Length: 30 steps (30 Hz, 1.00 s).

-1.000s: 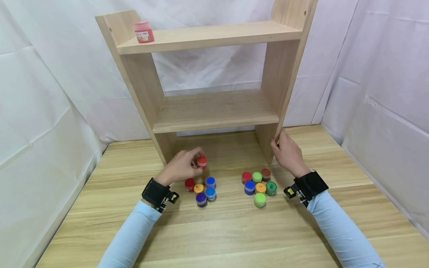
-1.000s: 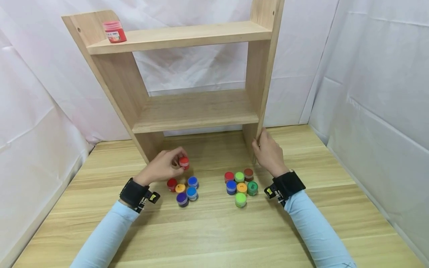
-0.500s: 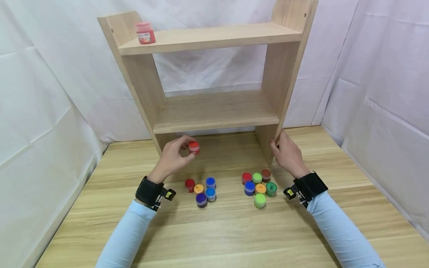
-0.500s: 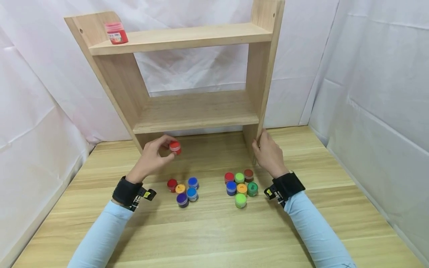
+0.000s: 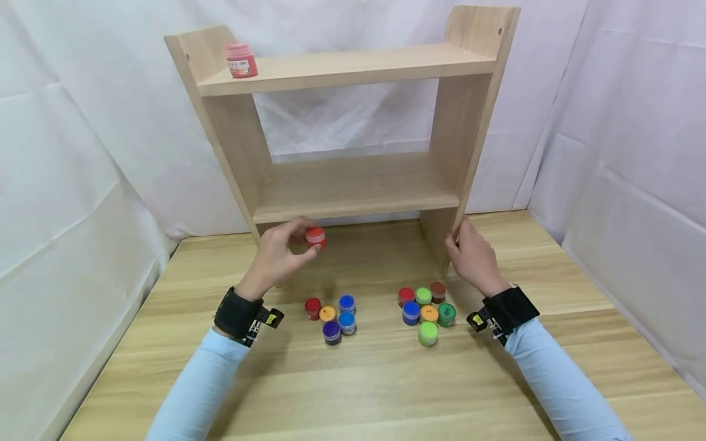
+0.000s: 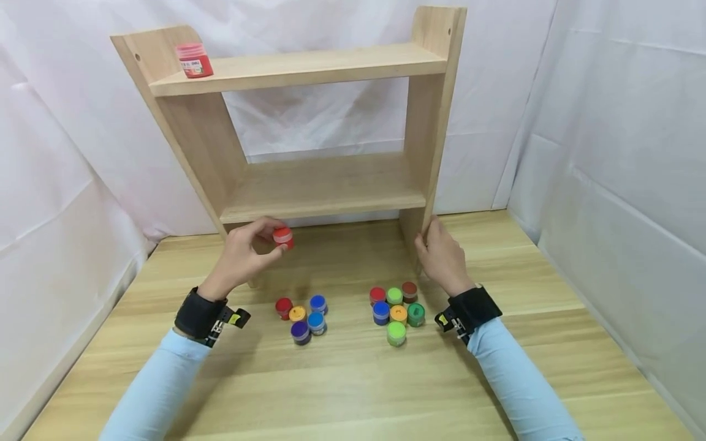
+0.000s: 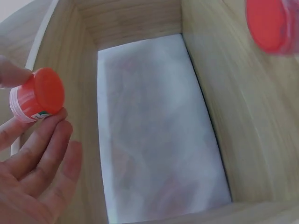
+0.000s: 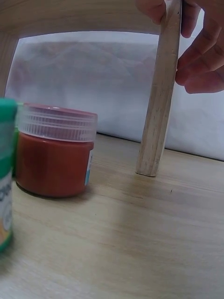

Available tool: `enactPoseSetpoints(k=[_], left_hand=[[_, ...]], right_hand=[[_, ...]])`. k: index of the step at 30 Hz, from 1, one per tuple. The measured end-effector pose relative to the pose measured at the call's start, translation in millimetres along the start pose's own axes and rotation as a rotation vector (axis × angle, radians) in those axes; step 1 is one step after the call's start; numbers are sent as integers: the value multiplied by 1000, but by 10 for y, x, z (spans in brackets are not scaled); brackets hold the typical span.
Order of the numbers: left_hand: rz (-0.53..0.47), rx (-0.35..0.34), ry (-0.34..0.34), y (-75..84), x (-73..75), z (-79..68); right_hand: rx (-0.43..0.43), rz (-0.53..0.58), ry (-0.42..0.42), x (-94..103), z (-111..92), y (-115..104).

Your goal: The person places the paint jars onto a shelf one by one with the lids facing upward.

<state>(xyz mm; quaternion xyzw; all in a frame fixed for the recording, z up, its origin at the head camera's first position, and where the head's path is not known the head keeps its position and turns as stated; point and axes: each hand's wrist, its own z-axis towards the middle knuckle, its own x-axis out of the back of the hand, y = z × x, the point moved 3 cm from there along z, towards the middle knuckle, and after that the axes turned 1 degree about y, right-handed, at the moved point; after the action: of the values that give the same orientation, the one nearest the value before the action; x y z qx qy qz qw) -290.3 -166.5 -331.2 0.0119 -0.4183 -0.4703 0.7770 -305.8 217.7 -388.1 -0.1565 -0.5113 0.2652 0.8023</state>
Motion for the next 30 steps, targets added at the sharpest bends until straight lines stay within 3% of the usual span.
enactPoseSetpoints(k=[10,15,26,30], left_hand=[[9,-61,-12,102,158,75],[10,-116,19,204,279,255],[-56,-143,78,397,571,608],[-53,-170,147,617,743,737]], right_hand=[[-1,-4,2,-28,24,-9],[0,-11,6,-18,24,-8],[-12,7,3,-102,59,-8],[-7,5,0,-132,61,-28]])
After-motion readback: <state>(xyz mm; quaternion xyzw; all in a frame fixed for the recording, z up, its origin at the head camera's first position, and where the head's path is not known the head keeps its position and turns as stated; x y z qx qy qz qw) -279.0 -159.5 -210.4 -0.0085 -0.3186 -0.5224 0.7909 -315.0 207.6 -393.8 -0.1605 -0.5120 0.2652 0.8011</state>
